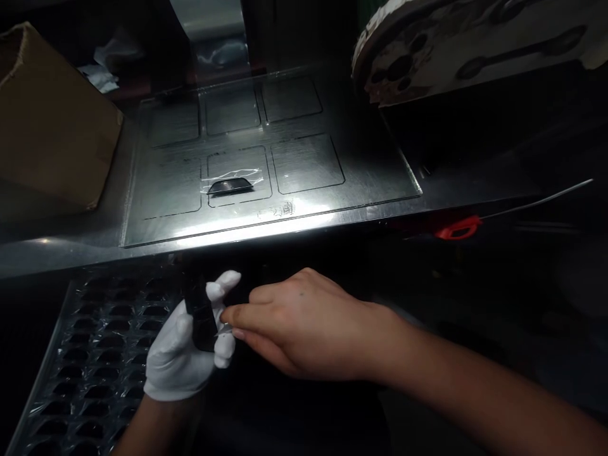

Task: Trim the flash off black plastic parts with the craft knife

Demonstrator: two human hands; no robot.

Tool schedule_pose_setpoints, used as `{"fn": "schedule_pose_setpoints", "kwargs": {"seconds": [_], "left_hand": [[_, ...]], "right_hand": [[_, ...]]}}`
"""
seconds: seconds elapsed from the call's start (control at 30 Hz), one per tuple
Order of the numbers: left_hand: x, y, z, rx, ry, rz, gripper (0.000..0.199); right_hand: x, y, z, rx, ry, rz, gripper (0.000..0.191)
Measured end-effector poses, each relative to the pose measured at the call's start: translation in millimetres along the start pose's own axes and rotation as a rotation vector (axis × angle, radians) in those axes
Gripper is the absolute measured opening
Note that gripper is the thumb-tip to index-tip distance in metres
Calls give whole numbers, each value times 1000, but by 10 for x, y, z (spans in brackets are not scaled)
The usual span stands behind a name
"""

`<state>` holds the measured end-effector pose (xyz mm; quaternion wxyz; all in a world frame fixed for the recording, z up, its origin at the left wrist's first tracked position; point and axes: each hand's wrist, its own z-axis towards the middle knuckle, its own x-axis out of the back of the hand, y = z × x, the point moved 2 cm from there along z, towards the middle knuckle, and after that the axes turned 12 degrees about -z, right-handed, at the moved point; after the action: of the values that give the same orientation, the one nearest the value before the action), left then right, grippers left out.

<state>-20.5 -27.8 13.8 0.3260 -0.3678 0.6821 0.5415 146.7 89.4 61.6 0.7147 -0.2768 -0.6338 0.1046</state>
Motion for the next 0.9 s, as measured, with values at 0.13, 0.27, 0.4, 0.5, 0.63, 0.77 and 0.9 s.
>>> {"fn": "schedule_pose_setpoints", "kwargs": {"seconds": [0.13, 0.27, 0.4, 0.5, 0.63, 0.77, 0.9], "left_hand": [[28, 22, -14, 9, 59, -2, 33], [9, 22, -5, -20, 60, -6, 35], [-17, 27, 12, -22, 38, 10, 35], [-29, 37, 13, -3, 15, 8, 34], [-26, 49, 9, 26, 24, 10, 34], [-17, 47, 10, 29, 53, 16, 34], [-24, 25, 24, 26, 52, -12, 34]], "right_hand": [[-31, -17, -1, 4, 7, 72, 32], [-9, -10, 11, -44, 82, 150, 30], [1, -33, 32, -102, 95, 115, 30], [-13, -52, 50, -126, 104, 91, 31], [-32, -51, 57, -120, 109, 57, 30], [-30, -40, 40, -74, 56, 37, 30], [4, -47, 8, -45, 3, 120, 28]]}}
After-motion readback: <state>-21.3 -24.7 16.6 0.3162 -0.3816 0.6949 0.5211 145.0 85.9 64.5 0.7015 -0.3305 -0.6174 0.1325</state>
